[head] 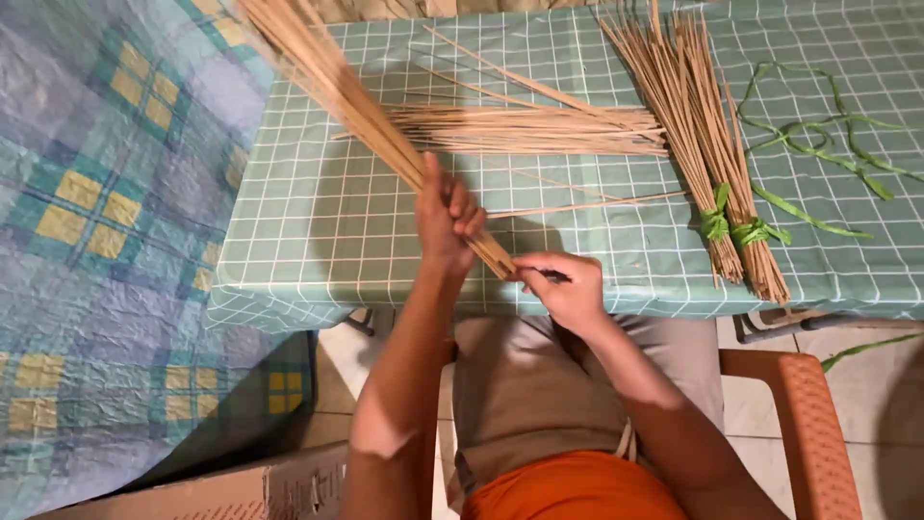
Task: Organizing and bundling thin wooden sticks using plastic ties on a table.
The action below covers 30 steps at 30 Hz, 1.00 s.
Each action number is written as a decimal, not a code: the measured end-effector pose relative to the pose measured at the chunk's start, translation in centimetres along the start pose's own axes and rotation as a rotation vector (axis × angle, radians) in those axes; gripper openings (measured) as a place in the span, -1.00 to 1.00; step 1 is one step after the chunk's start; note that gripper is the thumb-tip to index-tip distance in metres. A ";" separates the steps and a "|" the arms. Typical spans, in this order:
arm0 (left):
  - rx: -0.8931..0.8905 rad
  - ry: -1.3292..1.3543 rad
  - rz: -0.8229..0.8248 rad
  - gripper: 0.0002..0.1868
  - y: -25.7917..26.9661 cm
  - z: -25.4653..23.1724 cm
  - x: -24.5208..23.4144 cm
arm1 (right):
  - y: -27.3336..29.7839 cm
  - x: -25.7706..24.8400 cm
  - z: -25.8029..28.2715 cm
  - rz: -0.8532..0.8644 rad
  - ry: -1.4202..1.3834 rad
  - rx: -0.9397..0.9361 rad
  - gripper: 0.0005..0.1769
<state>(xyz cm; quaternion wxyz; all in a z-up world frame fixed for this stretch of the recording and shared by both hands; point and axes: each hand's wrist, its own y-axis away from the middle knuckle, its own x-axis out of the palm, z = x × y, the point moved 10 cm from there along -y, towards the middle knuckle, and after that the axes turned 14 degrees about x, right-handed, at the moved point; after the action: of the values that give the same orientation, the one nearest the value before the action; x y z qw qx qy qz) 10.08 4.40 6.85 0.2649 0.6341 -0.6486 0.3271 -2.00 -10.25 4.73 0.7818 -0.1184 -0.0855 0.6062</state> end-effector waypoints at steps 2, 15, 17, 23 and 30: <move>-0.009 -0.012 -0.003 -0.45 0.0 0.7 -0.1 | 0.1 -0.5 -0.5 -0.028 0.045 0.023 -0.76; -0.051 0.052 -0.081 -0.43 1.2 3.6 -1.4 | 0.4 0.1 -1.4 0.158 -0.013 -0.017 -0.40; -0.054 0.085 -0.076 -0.41 0.6 4.4 -1.9 | 0.3 0.1 -2.7 0.184 -0.050 0.039 -0.32; -0.151 0.085 -0.037 -0.37 0.6 7.1 -2.5 | 0.6 1.3 -2.5 0.335 -0.166 0.142 -0.32; -0.050 -0.151 0.076 -0.54 3.2 5.4 1.1 | 0.5 1.6 -4.3 0.386 -0.277 0.297 -0.48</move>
<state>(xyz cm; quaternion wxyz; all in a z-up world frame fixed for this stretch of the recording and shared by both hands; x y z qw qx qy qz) 7.23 -0.50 3.93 0.2183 0.6249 -0.6985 0.2719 -0.85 -8.97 0.46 0.6415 0.0675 -0.0775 0.7602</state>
